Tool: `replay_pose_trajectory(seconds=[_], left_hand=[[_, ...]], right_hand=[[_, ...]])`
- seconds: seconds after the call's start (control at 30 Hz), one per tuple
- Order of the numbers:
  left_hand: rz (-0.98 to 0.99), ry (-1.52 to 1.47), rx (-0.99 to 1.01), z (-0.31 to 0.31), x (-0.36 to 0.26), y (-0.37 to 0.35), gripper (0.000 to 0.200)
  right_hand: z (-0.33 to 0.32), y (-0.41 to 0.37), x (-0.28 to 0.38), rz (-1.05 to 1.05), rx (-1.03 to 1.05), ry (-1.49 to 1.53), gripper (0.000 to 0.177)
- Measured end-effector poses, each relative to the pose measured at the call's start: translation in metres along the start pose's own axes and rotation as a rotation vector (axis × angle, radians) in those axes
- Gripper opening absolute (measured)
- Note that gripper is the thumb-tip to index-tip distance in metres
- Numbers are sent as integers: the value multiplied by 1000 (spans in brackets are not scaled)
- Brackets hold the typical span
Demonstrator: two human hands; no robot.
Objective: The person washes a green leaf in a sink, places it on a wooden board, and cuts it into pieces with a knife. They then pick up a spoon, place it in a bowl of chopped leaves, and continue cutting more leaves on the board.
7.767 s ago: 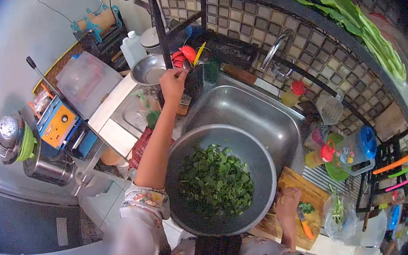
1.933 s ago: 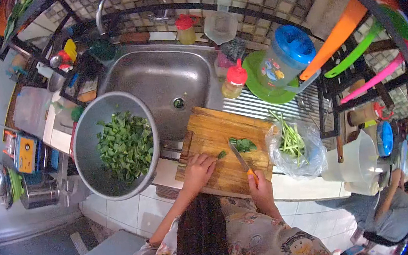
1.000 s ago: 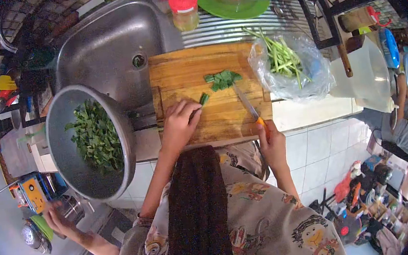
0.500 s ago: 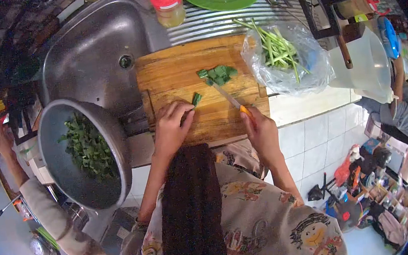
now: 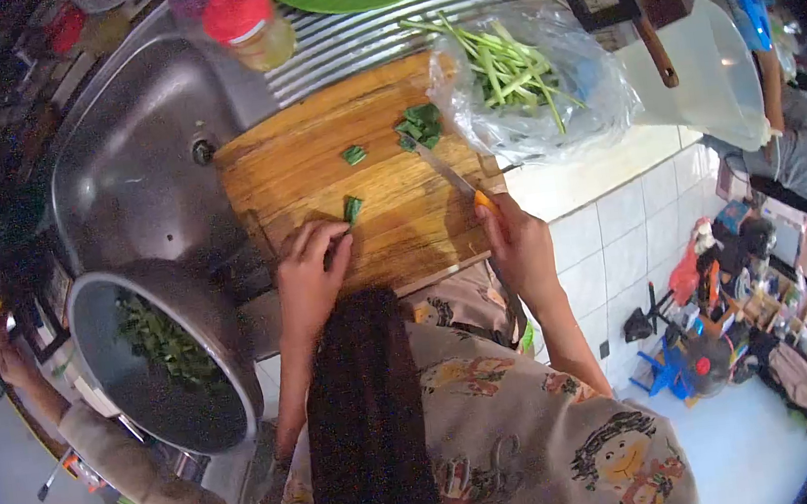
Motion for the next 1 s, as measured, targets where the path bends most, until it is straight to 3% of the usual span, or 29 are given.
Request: replay_pose_trajectory(seconds=[0.3, 0.77, 0.83, 1.0], left_hand=[[-35, 29, 41, -1, -1, 1, 14], [41, 168, -324, -3, -6, 4, 19], [53, 202, -318, -3, -9, 5, 19], [31, 235, -303, -2, -9, 5, 20]], right_hand=[[0, -5, 2, 14, -31, 14, 22], [35, -22, 38, -206, -59, -2, 17], [42, -22, 43, -201, 72, -1, 19], [54, -26, 46, -312, 26, -193, 21]])
Point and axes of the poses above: each hand's wrist, its own y-axis towards the middle knuckle, its own z-axis out of the palm, x = y × z, the point moved 4 cm from there along y, towards the middle knuckle, and after that the axes turned 6 degrees about x, right-handed, at the moved point
